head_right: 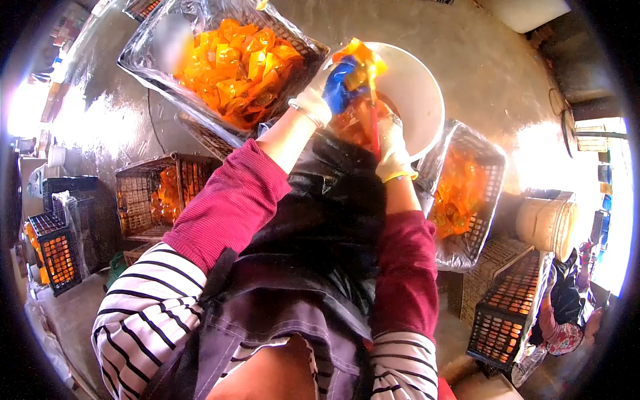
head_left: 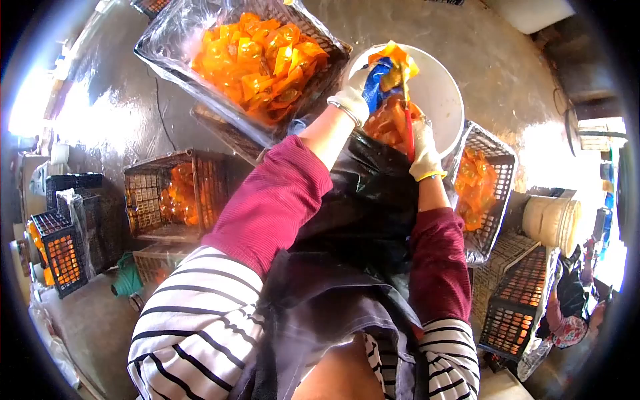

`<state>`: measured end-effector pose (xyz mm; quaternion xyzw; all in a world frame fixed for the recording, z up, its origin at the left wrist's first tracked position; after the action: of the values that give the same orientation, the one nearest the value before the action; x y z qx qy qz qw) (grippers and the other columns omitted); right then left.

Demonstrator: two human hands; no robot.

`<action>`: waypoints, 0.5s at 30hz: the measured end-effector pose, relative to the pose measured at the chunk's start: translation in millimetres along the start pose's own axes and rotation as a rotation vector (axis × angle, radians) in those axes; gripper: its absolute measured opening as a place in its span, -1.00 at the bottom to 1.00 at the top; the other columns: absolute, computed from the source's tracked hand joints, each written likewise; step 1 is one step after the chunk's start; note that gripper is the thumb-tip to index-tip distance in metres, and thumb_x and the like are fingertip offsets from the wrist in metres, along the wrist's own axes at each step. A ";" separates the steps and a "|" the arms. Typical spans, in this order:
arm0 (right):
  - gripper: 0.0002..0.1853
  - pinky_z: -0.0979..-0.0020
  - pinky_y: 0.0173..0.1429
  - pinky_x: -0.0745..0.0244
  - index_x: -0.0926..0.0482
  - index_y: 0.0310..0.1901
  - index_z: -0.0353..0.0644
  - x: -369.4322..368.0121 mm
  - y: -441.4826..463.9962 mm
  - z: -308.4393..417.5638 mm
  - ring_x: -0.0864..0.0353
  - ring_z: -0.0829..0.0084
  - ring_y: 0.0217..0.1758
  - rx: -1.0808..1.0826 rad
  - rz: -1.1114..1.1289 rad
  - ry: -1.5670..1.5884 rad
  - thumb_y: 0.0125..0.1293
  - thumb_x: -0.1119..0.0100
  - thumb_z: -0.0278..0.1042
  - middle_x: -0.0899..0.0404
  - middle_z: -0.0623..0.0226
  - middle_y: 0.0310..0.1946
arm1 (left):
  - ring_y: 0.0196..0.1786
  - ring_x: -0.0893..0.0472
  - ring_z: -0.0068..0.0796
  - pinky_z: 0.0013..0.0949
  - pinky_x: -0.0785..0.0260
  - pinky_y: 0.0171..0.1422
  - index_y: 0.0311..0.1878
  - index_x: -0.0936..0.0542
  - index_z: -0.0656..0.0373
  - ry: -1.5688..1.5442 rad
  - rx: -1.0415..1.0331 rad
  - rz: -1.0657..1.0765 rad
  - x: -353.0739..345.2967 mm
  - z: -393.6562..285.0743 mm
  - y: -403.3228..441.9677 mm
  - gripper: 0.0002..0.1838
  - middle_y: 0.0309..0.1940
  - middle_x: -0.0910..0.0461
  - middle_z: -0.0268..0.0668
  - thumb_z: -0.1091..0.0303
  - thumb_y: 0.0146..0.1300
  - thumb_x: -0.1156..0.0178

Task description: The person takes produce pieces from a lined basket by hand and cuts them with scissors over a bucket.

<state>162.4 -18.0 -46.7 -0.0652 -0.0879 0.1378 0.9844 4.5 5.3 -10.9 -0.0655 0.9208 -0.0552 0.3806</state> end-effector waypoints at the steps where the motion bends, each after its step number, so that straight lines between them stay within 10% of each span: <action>1: -0.69 0.48 -0.50 -0.46 -0.51 0.08 -0.21 -2.8 -8.3 7.1 -0.57 0.48 -0.54 -0.081 0.019 0.097 0.36 -0.15 -0.30 -0.61 0.34 -0.34 | -0.03 -0.63 -0.39 -0.32 -0.56 0.01 0.19 -0.45 0.11 0.026 0.032 -0.080 -0.1 0.1 -3.1 -0.60 -0.02 -0.60 -0.26 0.27 0.31 -0.20; 8: -0.75 0.45 -0.46 -0.44 -0.57 -0.15 -0.19 -4.6 -18.8 45.5 -0.58 0.51 -0.56 -0.210 0.044 0.087 0.32 -0.21 -0.17 -0.61 0.31 -0.54 | -0.20 -0.66 -0.48 -0.48 -0.53 -0.16 0.08 -0.55 0.23 0.654 -0.069 -0.225 14.9 4.1 24.3 -0.71 -0.16 -0.64 -0.26 0.36 0.34 -0.14; 14: -0.73 0.48 -0.45 -0.42 -0.58 -0.01 -0.16 24.3 1.0 20.8 -0.60 0.48 -0.53 -0.140 -0.100 -0.265 0.38 -0.11 -0.19 -0.62 0.31 -0.50 | -0.10 -0.62 -0.52 -0.50 -0.49 -0.02 0.11 -0.55 0.20 0.139 0.124 0.090 -15.1 -11.4 8.3 -0.68 -0.05 -0.61 -0.24 0.33 0.32 -0.19; 15: -0.72 0.48 -0.44 -0.41 -0.59 -0.01 -0.13 30.1 5.3 17.4 -0.59 0.48 -0.54 -0.041 -0.183 -0.388 0.38 -0.10 -0.16 -0.62 0.30 -0.50 | -0.02 -0.60 -0.46 -0.43 -0.45 0.09 0.11 -0.55 0.19 0.960 0.085 0.122 -31.6 -24.5 -0.8 -0.61 -0.03 -0.62 -0.24 0.24 0.27 -0.24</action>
<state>186.2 -2.7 -25.8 -0.0490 -0.2841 0.0560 0.9559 9.4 10.9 28.4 0.0372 0.9914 -0.0944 -0.0824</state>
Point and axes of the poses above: each hand's wrist, its own y-axis towards the middle knuckle, its own x-axis out of the back of the hand, z = x × y, the point moved 3 cm from there along y, towards the middle knuckle
